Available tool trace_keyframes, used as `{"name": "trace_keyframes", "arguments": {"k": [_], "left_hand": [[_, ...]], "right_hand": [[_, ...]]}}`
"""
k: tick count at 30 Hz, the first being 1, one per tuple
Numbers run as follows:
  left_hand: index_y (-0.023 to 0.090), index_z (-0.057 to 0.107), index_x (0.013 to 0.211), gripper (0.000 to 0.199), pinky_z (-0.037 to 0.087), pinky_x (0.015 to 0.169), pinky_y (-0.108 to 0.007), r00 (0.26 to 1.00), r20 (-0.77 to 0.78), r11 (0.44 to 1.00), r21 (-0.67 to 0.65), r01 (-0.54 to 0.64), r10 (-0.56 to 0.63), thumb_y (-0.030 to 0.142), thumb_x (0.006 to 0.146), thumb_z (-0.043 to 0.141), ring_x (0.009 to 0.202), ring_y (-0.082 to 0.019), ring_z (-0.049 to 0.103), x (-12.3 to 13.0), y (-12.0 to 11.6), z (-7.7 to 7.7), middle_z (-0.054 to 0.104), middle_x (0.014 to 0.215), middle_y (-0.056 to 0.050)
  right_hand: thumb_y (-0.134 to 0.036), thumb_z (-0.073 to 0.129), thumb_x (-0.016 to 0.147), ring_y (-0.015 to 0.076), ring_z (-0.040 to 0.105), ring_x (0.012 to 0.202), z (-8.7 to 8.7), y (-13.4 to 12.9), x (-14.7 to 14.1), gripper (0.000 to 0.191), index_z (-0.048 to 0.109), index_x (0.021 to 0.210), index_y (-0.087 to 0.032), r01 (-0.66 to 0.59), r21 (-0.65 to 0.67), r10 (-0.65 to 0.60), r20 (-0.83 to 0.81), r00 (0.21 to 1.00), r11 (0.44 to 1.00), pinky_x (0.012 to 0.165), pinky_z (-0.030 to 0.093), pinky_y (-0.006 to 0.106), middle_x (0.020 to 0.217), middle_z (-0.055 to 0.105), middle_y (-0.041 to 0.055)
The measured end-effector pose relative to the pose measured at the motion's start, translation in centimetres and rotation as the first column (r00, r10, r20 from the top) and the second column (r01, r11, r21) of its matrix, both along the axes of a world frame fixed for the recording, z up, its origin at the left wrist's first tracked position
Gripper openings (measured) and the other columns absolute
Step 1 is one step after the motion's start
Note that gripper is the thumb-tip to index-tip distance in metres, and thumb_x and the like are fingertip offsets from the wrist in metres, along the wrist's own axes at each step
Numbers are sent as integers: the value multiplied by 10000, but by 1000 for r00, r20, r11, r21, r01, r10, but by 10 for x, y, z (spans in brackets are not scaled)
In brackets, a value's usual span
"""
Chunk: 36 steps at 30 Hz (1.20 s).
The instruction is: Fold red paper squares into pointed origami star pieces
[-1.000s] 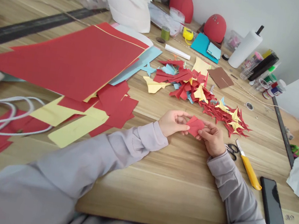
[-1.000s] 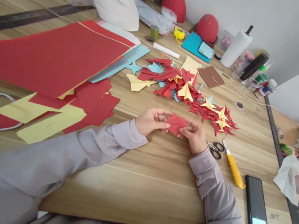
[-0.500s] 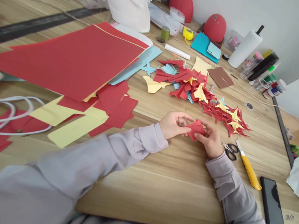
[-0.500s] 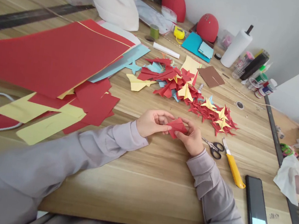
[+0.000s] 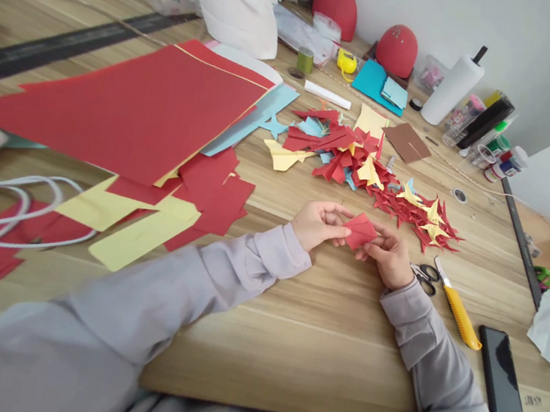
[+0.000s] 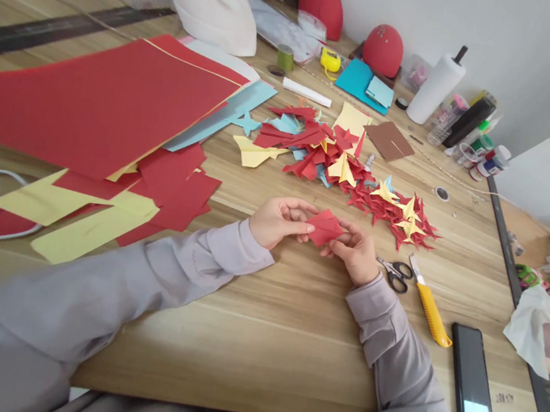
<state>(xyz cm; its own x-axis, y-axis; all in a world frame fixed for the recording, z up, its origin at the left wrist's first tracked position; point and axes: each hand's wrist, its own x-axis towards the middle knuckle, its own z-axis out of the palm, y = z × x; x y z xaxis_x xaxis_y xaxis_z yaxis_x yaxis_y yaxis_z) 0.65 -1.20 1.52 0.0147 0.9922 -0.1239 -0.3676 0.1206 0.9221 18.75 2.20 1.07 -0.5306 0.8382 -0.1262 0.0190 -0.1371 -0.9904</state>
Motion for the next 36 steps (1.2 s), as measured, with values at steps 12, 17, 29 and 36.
{"name": "trace_keyframes", "arguments": {"k": [12,17,29,36], "left_hand": [[93,600,854,319,491,446,-210,996,-57,997,7,73,-72,116,570,744,452,-119,603,2,-4,-1,638,507,3],[77,614,885,313,516,484,-245,994,-3,994,-13,109,-109,136,599,728,478,-140,626,1,-3,0,662,543,-23],[96,622,898,302,507,537,-229,992,-124,997,64,33,-25,136,606,689,495,-102,597,4,-5,-1,630,564,18],[116,629,766,200,480,619,-252,973,-228,992,123,3,25,195,599,708,594,-110,585,6,-4,-10,657,666,-13]], "right_hand": [[-396,689,699,117,579,575,-1,-4,-6,310,651,932,-195,56,-5,-56,-5,998,998,519,470,237,723,673,2],[-366,707,685,125,589,592,-1,-3,-5,298,662,933,-206,64,-82,-68,-58,996,995,533,485,241,730,673,-1],[-363,689,718,105,573,465,0,-6,-7,202,613,740,-176,68,29,-67,-25,997,997,476,459,222,570,657,-14],[-403,694,699,93,556,448,6,-10,-11,266,592,654,-161,29,122,-40,84,996,992,468,439,210,512,633,-16]]}}
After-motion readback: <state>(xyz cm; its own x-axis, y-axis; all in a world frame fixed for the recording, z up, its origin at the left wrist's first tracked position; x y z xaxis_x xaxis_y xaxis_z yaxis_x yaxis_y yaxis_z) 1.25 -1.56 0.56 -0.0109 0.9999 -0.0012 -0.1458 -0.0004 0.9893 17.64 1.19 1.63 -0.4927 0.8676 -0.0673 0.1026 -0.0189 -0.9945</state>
